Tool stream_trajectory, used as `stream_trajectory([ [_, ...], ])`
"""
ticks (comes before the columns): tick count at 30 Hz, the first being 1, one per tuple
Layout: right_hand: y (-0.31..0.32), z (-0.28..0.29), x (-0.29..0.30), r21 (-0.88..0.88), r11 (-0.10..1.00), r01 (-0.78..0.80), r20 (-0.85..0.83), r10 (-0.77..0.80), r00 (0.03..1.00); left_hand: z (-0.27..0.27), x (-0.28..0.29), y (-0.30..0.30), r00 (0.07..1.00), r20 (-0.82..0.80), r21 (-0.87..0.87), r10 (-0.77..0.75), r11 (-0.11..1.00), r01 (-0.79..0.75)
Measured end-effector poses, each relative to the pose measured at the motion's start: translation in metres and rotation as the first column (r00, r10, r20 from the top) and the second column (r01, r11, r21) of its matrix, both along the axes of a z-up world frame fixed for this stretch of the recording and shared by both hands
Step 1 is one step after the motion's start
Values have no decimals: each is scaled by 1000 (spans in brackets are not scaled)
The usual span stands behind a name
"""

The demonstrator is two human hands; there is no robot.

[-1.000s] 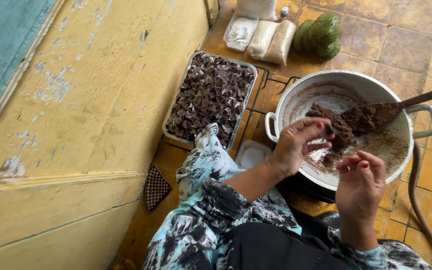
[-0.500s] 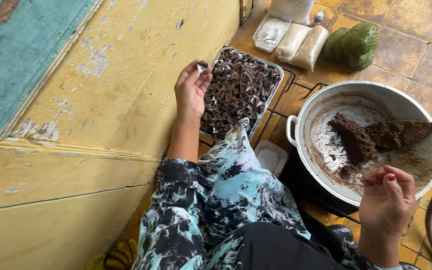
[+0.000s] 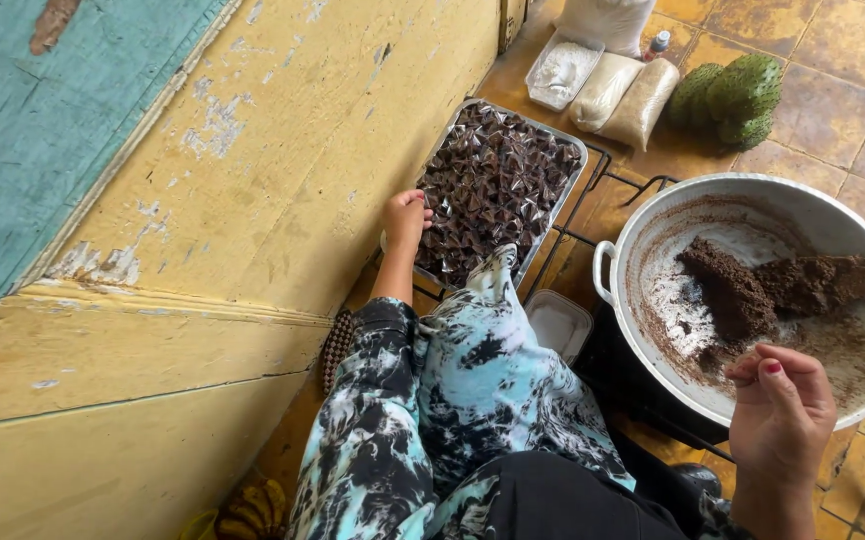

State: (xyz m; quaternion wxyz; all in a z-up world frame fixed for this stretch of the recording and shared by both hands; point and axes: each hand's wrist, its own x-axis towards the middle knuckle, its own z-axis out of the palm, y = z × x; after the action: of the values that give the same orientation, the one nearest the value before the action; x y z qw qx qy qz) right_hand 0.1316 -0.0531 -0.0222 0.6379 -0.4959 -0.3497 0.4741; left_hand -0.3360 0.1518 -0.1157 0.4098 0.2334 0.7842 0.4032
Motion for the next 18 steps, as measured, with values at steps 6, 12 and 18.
stream_trajectory([
  [6, 2, -4, 4, 10, 1000, -4, -2, 4, 1000, 27, 6, -7, 993, -103, -3, -60, 998, 60],
  [12, 11, -21, -18, -69, 997, -23, 130, 32, 991, 113, 49, -17, 982, 102, 326, -161, 938, 120],
  [18, 23, -36, -78, -489, 819, -301, 356, 502, 788, 216, 116, -56, 804, -35, 633, -593, 610, 477],
])
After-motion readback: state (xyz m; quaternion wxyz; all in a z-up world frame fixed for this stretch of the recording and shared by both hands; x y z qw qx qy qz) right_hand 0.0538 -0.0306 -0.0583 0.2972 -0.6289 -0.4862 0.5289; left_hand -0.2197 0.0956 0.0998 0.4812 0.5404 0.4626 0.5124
